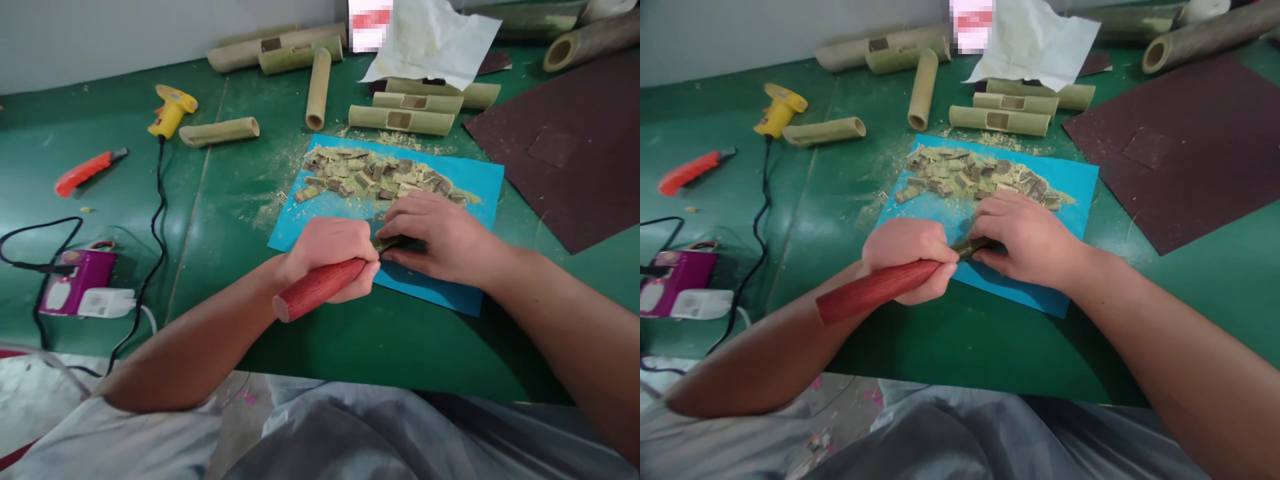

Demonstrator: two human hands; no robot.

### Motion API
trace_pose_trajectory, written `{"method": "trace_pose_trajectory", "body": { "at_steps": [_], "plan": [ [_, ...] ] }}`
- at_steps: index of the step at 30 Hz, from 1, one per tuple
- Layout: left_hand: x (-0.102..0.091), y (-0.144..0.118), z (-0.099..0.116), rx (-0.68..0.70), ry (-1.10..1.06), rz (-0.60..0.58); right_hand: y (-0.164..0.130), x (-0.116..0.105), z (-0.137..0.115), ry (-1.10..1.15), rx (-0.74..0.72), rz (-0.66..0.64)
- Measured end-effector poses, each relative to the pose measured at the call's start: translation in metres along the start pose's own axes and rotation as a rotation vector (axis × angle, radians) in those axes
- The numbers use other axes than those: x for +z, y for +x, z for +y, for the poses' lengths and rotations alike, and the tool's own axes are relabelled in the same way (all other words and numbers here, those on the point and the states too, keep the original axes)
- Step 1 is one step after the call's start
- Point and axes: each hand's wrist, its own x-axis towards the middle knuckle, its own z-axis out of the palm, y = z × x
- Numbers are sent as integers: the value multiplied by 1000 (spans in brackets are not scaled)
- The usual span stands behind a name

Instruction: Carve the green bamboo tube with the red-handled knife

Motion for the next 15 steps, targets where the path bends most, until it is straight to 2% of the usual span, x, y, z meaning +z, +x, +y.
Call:
{"method": "trace_pose_trajectory", "body": {
  "at_steps": [6, 11, 15],
  "plan": [
    [-1, -8, 0, -25, -32, 58, 1, 0, -3, -37, 8, 0],
    [1, -13, 1, -120, -43, 165, 1, 1, -2, -39, 22, -6],
    [-1, -10, 1, -97, -40, 163, 0, 2, -2, -34, 10, 18]
  ]
}}
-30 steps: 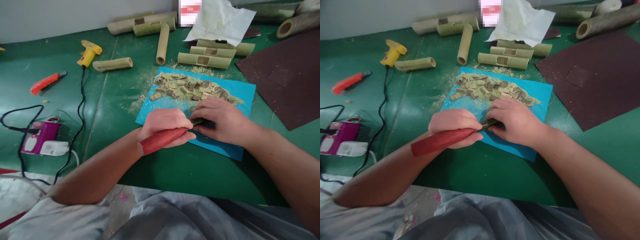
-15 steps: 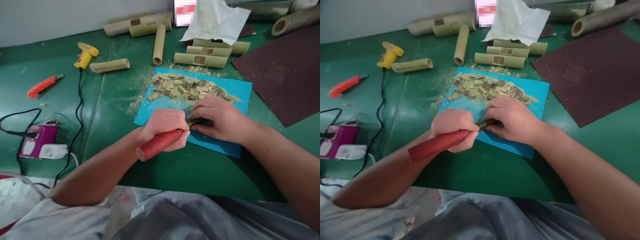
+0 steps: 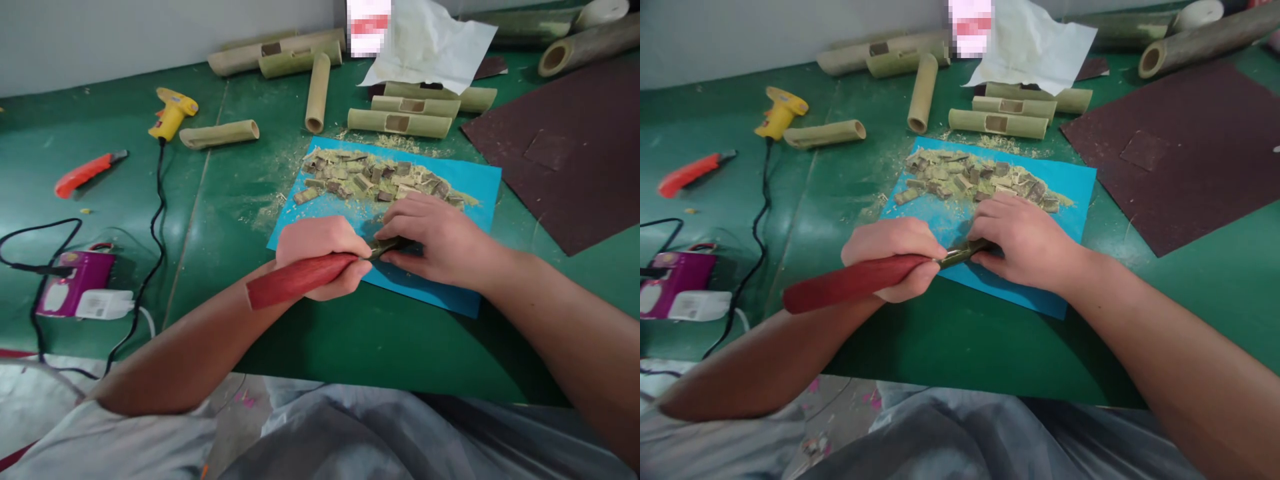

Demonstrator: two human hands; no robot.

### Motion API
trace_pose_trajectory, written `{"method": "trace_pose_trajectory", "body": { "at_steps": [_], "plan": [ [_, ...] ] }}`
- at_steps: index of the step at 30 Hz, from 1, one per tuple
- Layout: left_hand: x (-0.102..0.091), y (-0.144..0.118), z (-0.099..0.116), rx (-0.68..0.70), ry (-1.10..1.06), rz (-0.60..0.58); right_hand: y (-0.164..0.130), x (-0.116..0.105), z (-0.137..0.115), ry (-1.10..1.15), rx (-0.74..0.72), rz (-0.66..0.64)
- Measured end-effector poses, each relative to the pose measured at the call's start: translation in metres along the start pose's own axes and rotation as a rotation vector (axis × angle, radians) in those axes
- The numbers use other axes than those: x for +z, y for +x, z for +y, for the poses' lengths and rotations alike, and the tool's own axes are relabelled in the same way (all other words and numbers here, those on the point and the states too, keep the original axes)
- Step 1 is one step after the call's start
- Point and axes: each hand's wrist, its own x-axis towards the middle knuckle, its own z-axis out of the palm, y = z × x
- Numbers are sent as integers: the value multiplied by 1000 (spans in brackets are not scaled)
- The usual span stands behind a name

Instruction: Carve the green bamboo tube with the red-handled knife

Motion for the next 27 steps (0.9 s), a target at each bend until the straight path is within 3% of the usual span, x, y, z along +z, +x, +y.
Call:
{"method": "trace_pose_trajectory", "body": {
  "at_steps": [5, 11, 14, 19, 22, 27],
  "plan": [
    [0, 1, -4, 28, 56, -144, 0, 1, 1, 3, 2, -3],
    [5, 2, -8, -104, 69, -367, 1, -1, 2, 46, 23, -10],
    [2, 9, -6, -88, 48, -434, 0, -2, 2, 46, 18, -17],
    [-1, 13, -2, 20, 42, -296, -1, -1, 3, 13, 5, -15],
    [0, 8, -2, 3, -2, -124, -1, -1, 2, 1, 6, -22],
    [2, -4, -4, 13, -3, -16, -1, 1, 2, -3, 14, -4]
  ]
}}
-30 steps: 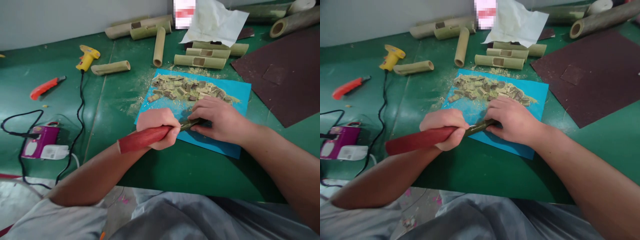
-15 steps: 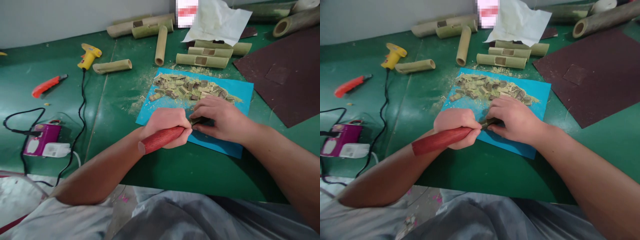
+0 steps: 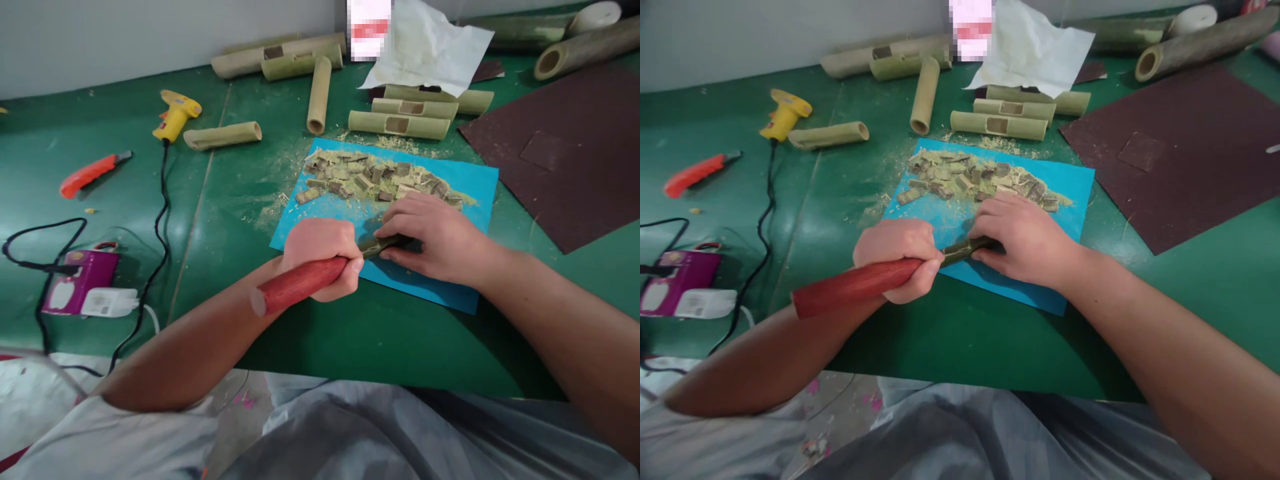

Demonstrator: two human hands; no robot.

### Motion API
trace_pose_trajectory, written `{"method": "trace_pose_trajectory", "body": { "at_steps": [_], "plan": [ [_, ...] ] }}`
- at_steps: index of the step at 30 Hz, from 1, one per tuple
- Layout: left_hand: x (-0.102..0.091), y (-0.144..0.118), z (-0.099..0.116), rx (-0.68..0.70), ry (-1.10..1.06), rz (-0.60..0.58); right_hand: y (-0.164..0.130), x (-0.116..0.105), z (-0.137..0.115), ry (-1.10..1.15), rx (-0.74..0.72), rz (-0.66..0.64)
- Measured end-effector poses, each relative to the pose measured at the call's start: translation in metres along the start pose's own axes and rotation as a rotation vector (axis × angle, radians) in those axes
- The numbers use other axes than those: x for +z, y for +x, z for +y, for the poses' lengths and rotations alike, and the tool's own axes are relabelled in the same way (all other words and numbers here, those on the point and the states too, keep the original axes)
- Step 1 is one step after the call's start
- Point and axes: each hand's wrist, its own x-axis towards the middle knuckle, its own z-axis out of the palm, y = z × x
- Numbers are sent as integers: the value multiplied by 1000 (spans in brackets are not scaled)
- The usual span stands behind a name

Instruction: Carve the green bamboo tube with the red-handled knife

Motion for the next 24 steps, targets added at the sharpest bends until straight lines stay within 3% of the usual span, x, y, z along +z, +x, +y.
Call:
{"method": "trace_pose_trajectory", "body": {
  "at_steps": [3, 5, 12, 19, 24],
  "plan": [
    [0, -3, 0, -33, -20, 93, 0, 1, 1, 2, 15, 11],
    [0, -2, 1, -41, 8, 75, 0, 2, 2, 7, 11, 10],
    [-5, 5, 5, -143, 161, -162, 0, -1, 0, -3, 12, -16],
    [-5, 6, -4, -84, -48, -108, 0, 0, 1, 13, 30, -20],
    [-6, 5, -6, 44, 126, -267, 0, 3, 2, 29, 26, 5]
  ]
}}
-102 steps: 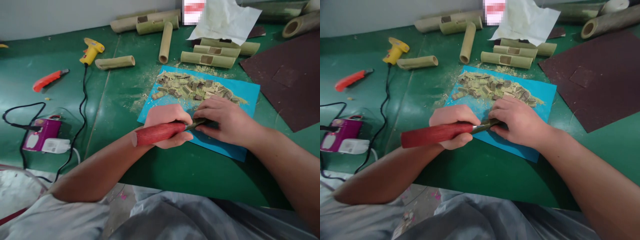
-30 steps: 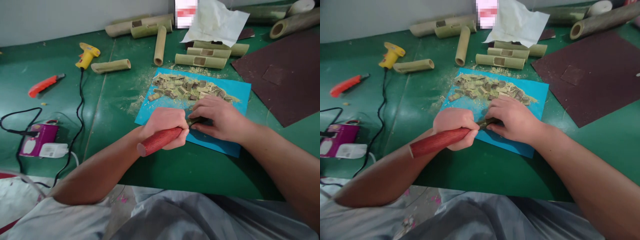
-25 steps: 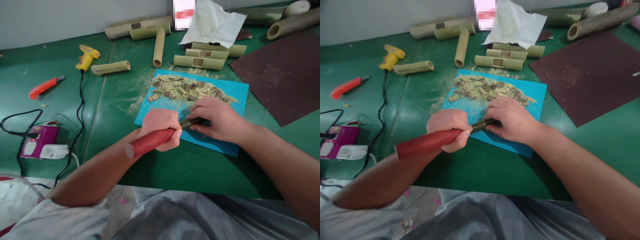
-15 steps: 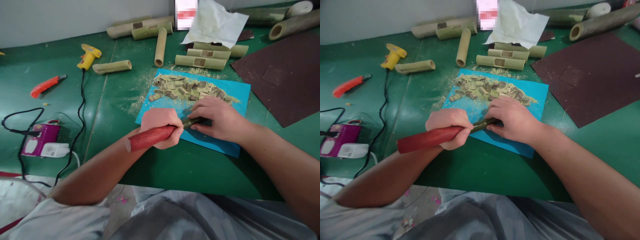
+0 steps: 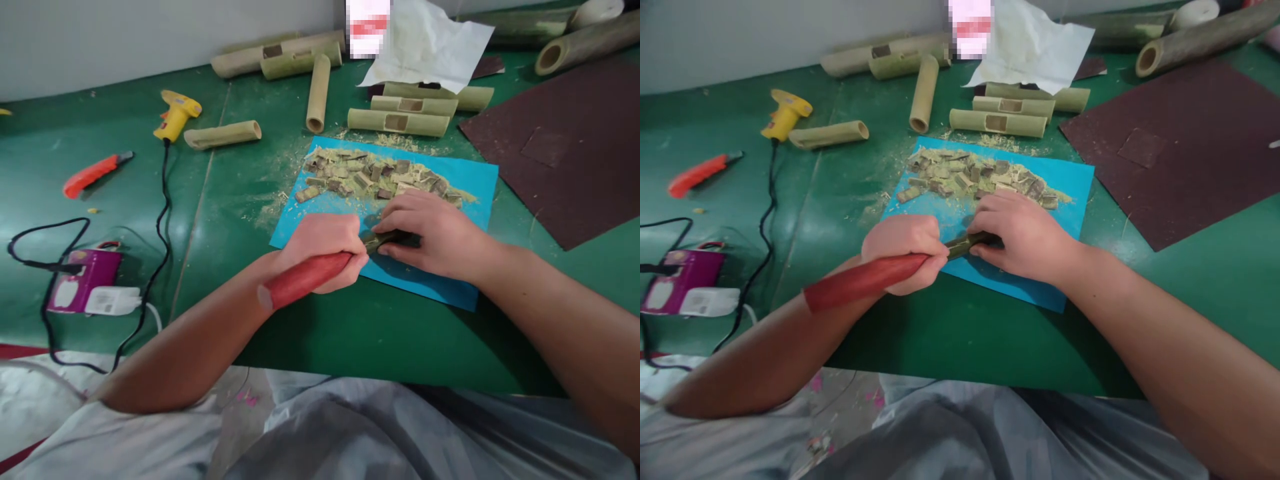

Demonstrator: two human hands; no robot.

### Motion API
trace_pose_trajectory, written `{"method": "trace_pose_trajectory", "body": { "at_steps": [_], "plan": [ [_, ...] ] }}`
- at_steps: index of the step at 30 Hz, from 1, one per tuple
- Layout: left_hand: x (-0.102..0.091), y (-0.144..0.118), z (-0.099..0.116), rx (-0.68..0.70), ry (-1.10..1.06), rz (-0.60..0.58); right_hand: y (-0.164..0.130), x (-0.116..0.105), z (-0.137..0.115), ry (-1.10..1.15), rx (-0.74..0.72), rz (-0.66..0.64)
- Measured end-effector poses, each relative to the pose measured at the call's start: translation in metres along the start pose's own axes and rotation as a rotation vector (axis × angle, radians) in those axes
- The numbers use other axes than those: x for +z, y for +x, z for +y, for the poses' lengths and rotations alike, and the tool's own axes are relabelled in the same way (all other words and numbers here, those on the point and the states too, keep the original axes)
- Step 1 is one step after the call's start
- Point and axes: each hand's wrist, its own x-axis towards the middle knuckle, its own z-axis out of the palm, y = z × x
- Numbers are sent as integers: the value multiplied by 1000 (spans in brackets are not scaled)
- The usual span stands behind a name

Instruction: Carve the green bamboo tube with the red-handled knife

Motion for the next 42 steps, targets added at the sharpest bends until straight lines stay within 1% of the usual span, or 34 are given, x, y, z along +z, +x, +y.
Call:
{"method": "trace_pose_trajectory", "body": {
  "at_steps": [4, 6, 9, 12, 14, 15, 17, 19, 20, 21, 23, 25, 28, 33, 34, 36, 39, 42],
  "plan": [
    [-2, 2, 4, 253, 116, -20, 1, -1, -2, -17, -28, 1],
    [-2, 5, 7, 351, 161, -41, 1, -2, -4, -30, -24, -13],
    [-1, 7, 11, 422, 258, -51, 1, -3, -4, -57, -21, -30],
    [0, 7, 13, 439, 307, -49, 0, -2, -2, -60, -21, -20],
    [1, 5, 12, 408, 280, -45, 0, 0, -1, -48, -14, -20],
    [2, 3, 11, 359, 246, -28, 0, 0, 0, -42, -11, -16],
    [3, 0, 9, 174, 128, 49, 0, 0, -1, -30, -5, -7],
    [4, -1, 9, -34, 8, 177, 0, 0, -2, -20, 2, -4],
    [4, -2, 9, -111, -52, 241, 0, 0, -2, -15, 3, -4],
    [4, -2, 10, -156, -108, 288, 0, -1, -3, -11, 5, -3],
    [4, -2, 11, -173, -198, 326, 0, -1, -4, -4, 8, 0],
    [4, -1, 11, -178, -243, 313, 0, -2, -4, 0, 13, -3],
    [4, -2, 10, -203, -194, 278, 0, -2, -4, 8, 21, -13],
    [0, -4, 8, -222, -144, 167, 1, -1, -4, 9, 36, -11],
    [-1, -3, 8, -220, -136, 159, 1, -1, -3, 7, 35, -10],
    [-2, -2, 7, -175, -117, 143, 1, -1, -3, 5, 21, -5],
    [-2, 2, 8, -84, -59, 89, 1, -2, -2, 5, -14, -3],
    [-2, 5, 9, -62, -50, 61, 2, -2, -1, 10, -19, -7]
  ]
}}
